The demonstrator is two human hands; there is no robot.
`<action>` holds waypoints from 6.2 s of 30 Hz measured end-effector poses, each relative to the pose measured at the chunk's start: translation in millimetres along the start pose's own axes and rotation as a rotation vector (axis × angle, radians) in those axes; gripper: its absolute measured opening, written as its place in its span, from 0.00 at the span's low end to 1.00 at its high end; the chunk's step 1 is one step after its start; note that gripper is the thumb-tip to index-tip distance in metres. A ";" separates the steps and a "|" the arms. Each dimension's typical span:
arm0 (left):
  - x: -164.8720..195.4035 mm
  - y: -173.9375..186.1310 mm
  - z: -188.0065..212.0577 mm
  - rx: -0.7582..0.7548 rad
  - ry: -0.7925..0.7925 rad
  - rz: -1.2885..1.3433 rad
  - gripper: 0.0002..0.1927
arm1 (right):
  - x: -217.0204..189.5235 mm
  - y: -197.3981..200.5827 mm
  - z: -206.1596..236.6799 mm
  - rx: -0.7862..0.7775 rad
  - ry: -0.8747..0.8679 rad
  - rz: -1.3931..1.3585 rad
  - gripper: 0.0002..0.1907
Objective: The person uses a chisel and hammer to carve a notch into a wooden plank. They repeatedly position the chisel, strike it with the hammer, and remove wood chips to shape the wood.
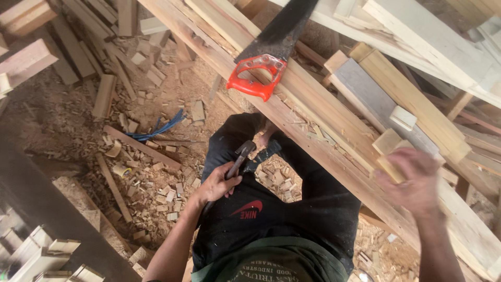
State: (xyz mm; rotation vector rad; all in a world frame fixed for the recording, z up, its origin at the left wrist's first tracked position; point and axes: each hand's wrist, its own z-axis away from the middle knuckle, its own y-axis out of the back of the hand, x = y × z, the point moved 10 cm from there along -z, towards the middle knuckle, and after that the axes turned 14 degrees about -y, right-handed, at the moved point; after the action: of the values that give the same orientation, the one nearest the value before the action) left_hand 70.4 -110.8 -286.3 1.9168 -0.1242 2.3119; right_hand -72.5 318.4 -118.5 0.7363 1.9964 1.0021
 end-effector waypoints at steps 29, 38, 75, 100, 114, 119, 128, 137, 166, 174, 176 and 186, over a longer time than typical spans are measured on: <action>-9.4 -26.0 14.2 0.000 0.031 -0.094 0.06 | 11.6 36.6 176.8 -0.147 -0.670 -0.500 0.48; -14.6 -24.5 5.5 0.023 0.085 -0.058 0.07 | 6.4 0.2 195.9 -0.212 -0.896 -0.757 0.44; 12.0 4.8 -1.0 -0.029 -0.011 0.003 0.10 | -27.9 -39.8 150.3 -0.294 -0.989 -0.514 0.41; 14.5 1.4 -1.6 -0.021 0.018 -0.039 0.08 | -17.6 -50.7 160.8 -0.340 -1.053 -0.445 0.38; 13.1 -2.0 -1.0 -0.024 0.030 -0.037 0.08 | -17.3 -49.7 158.6 -0.299 -0.977 -0.550 0.42; 15.4 -2.9 -1.4 -0.042 0.044 -0.083 0.08 | -15.4 -55.3 159.0 -0.314 -0.903 -0.509 0.41; 12.2 -4.1 -2.3 -0.033 0.009 -0.052 0.09 | -19.9 -49.5 155.0 -0.282 -0.863 -0.521 0.44; 9.4 -6.3 -2.6 -0.027 0.013 -0.033 0.08 | -22.8 -47.1 154.4 -0.290 -0.876 -0.512 0.44; 1.1 -31.0 11.3 -0.007 0.040 -0.058 0.06 | -1.9 -45.7 211.0 -0.413 -0.782 -1.015 0.52; -3.2 -34.8 16.9 -0.008 0.042 -0.101 0.05 | -19.0 -26.4 193.0 -0.441 -0.844 -1.600 0.61; -4.7 -36.3 19.0 -0.009 0.047 -0.106 0.05 | -36.1 -29.1 192.9 -0.565 -0.824 -1.848 0.56; -23.2 -37.1 33.7 0.028 0.106 -0.083 0.05 | 55.8 57.3 263.6 -0.073 -1.510 -1.088 0.49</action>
State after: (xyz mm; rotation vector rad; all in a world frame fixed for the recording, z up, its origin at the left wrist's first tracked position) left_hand 113.1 -80.4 -303.7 1.7708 -0.0010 2.3662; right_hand 125.0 494.4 -195.4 0.1005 0.6971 -0.2229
